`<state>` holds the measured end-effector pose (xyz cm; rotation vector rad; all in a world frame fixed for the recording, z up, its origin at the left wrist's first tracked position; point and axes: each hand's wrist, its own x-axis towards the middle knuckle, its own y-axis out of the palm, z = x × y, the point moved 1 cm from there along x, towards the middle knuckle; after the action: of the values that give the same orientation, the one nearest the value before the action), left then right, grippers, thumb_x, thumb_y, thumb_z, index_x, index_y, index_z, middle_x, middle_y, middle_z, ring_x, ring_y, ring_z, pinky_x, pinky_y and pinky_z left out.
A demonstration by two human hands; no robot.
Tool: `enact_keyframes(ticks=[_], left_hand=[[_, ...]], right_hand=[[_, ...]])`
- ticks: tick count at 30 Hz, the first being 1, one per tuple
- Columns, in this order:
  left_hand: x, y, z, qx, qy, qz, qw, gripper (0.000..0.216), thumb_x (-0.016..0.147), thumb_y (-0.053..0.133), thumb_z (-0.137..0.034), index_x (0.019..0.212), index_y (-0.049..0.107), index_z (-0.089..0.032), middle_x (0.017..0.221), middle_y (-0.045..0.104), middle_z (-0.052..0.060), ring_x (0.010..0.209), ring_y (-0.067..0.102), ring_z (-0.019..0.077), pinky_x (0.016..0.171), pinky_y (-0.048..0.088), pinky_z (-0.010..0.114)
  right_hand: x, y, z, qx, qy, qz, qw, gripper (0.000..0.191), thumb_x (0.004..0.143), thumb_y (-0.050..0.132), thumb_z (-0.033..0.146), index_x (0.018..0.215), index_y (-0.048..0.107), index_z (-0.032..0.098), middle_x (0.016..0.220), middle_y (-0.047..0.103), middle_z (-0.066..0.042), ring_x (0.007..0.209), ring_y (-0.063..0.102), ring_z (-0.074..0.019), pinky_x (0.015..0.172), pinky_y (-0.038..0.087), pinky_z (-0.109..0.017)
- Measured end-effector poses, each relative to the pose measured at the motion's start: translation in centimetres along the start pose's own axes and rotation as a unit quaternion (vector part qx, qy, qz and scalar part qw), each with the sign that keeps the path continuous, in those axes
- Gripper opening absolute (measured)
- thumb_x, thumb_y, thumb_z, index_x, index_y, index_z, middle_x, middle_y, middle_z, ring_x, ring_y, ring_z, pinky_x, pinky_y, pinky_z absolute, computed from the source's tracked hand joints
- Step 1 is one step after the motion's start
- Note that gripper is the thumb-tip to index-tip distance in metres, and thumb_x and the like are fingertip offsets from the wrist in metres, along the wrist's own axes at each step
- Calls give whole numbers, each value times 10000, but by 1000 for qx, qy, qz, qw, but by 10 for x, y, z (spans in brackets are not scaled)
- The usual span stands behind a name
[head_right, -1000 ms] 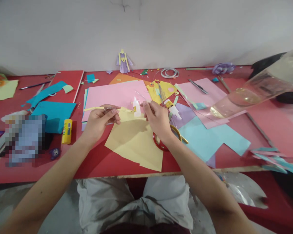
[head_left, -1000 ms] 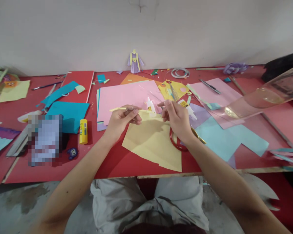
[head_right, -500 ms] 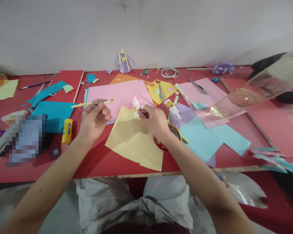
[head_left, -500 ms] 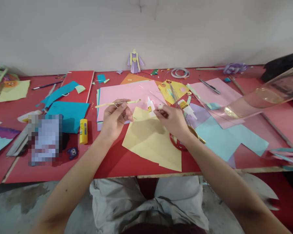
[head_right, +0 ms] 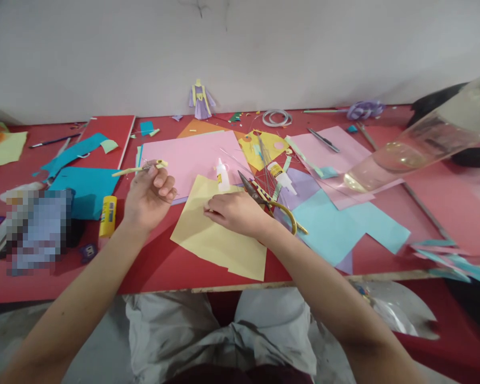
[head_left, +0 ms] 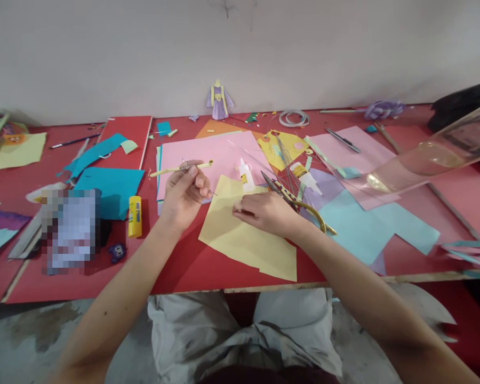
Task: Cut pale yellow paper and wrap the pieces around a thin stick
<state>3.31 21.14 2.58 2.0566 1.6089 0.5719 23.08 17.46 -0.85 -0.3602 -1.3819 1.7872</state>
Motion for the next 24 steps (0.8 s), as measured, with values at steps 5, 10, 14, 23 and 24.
enact_keyframes(ticks=[5, 10, 14, 23, 24], left_hand=[[-1, 0, 3, 17, -7, 20, 1000, 69, 815, 723, -244, 820, 674, -195, 561, 519, -63, 473, 521, 68, 448, 474, 178], [1, -4, 0, -14, -3, 20, 1000, 98, 793, 752, -255, 799, 666, -209, 569, 504, -69, 477, 498, 54, 450, 458, 168], [5, -9, -11, -20, 23, -16, 999, 85, 886, 669, -257, 806, 643, -244, 582, 471, -74, 473, 460, 26, 469, 438, 126], [3, -5, -6, -40, 0, 6, 999, 115, 814, 744, -247, 777, 638, -222, 576, 491, -78, 483, 496, 27, 450, 456, 127], [3, -4, -5, -44, -5, 5, 999, 116, 799, 751, -236, 771, 640, -215, 572, 498, -77, 480, 500, 31, 444, 460, 130]], right_hand=[[0, -4, -2, -22, 51, -37, 998, 203, 964, 518, 304, 888, 685, 218, 803, 728, -20, 738, 650, -159, 622, 353, -265], [-3, -23, -19, -47, 226, -153, 961, 203, 961, 503, 299, 904, 672, 202, 800, 705, -43, 719, 631, -181, 642, 390, -278], [-7, -34, -42, -161, 296, -140, 931, 192, 940, 488, 218, 993, 666, 168, 1037, 681, -140, 988, 610, -293, 781, 439, -366], [-10, -30, -59, -192, 344, -52, 918, 170, 904, 527, 188, 880, 694, 169, 933, 694, -142, 939, 599, -305, 735, 457, -394], [-10, -30, -59, -183, 350, -52, 917, 157, 902, 539, 194, 871, 692, 176, 925, 697, -136, 924, 605, -300, 706, 451, -384]])
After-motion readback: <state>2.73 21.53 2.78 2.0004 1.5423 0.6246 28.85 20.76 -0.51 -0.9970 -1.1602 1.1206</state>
